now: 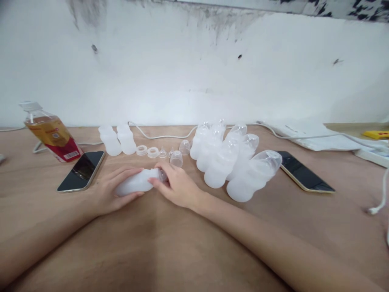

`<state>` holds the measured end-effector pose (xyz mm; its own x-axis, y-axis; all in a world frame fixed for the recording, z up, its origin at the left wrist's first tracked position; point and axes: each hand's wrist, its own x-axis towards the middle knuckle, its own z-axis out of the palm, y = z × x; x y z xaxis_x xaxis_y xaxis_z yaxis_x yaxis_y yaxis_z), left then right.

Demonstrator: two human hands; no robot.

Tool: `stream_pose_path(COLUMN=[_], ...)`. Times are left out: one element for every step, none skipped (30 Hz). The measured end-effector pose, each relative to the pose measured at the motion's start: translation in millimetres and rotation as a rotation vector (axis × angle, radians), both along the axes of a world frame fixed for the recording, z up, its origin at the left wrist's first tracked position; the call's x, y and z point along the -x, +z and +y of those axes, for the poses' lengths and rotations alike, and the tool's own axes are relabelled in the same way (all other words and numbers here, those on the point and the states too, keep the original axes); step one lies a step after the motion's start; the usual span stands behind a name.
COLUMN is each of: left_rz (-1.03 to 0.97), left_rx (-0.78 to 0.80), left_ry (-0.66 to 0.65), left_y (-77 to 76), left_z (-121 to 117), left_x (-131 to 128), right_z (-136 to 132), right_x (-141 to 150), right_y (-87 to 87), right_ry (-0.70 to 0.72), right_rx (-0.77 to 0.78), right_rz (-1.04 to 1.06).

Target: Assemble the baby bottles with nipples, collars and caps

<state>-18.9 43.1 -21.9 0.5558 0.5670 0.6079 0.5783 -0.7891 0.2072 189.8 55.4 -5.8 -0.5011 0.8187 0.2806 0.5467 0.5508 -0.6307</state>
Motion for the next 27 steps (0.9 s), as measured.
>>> stream_pose_path(left_rz=[-0.007,-0.002,0.011,0.026,0.041,0.056,0.074,0.09,0.101,0.112,0.124,0.134,0.145,0.155,0.169,0.18,0.182,0.181,0.179,0.175,0.168,0.164,0.163,0.161,0.154,0.146,0.136], left_rx=[0.022,0.034,0.028,0.01,-0.013,-0.041,-0.069,-0.095,-0.123,-0.154,-0.188,-0.224,-0.26,-0.293,-0.319,-0.337,-0.35,-0.356,-0.355,-0.354,-0.353,-0.354,-0.353,-0.353,-0.355,-0.355,-0.357], left_ry=[0.011,0.016,0.011,0.005,-0.003,-0.011,-0.017,-0.019,-0.013,-0.003,0.005,0.012,0.017,0.022,0.022,0.022,0.021,0.021,0.022,0.024,0.028,0.029,0.029,0.031,0.033,0.035,0.037], left_y=[0.9,1.7,2.0,1.9,1.3,0.3,-0.9,-2.2,-3.4,-4.4,-4.9,-5.1,-4.9,-4.6,-4.2,-4.0,-3.9,-4.1,-4.4,-4.9,-5.3,-5.6,-5.7,-5.6,-5.3,-4.8,-4.2], left_z=[0.2,0.2,0.0,-0.3,-0.8,-1.4,-2.1,-2.9,-3.6,-4.3,-4.9,-5.5,-6.0,-6.4,-6.6,-6.7,-6.6,-6.4,-6.0,-5.5,-5.0,-4.6,-4.3,-4.3,-4.4,-4.7,-5.1], left_x=[-0.3,-0.4,-0.5,-0.4,-0.3,-0.1,0.1,0.3,0.4,0.3,0.1,-0.2,-0.6,-1.0,-1.3,-1.6,-1.7,-1.8,-1.7,-1.5,-1.3,-1.0,-0.7,-0.5,-0.5,-0.6,-0.9], right_z=[0.6,1.1,1.5,1.8,1.7,1.3,0.8,0.1,-0.6,-1.3,-1.8,-2.3,-2.6,-2.8,-2.9,-2.9,-2.8,-2.7,-2.4,-2.1,-1.7,-1.3,-1.0,-0.9,-0.9,-1.1,-1.3], right_x=[-0.8,-1.1,-1.0,-0.3,0.8,2.2,3.7,5.2,6.4,7.4,8.1,8.4,8.5,8.4,8.2,7.9,7.6,7.2,7.0,6.7,6.6,6.5,6.4,6.4,6.4,6.5,6.5], right_y=[0.7,0.5,-0.4,-1.7,-3.1,-4.1,-4.5,-4.2,-2.9,-0.8,1.9,4.8,7.8,10.4,12.6,14.3,15.3,15.9,16.2,16.4,16.5,16.8,17.3,17.9,18.8,19.7,20.9], right_ry=[0.018,0.031,0.033,0.014,-0.021,-0.056,-0.083,-0.101,-0.115,-0.127,-0.136,-0.144,-0.152,-0.157,-0.156,-0.15,-0.142,-0.133,-0.123,-0.112,-0.103,-0.1,-0.098,-0.094,-0.09,-0.086,-0.074], right_rx=[-0.085,-0.114,-0.093,-0.042,0.022,0.089,0.163,0.245,0.337,0.434,0.531,0.624,0.71,0.789,0.86,0.922,0.976,1.02,1.057,1.088,1.111,1.122,1.124,1.119,1.11,1.098,1.086], right_rz=[-0.027,-0.048,-0.058,-0.049,-0.022,0.016,0.055,0.091,0.119,0.139,0.152,0.163,0.174,0.186,0.198,0.212,0.224,0.235,0.244,0.252,0.257,0.259,0.256,0.246,0.23,0.213,0.199])
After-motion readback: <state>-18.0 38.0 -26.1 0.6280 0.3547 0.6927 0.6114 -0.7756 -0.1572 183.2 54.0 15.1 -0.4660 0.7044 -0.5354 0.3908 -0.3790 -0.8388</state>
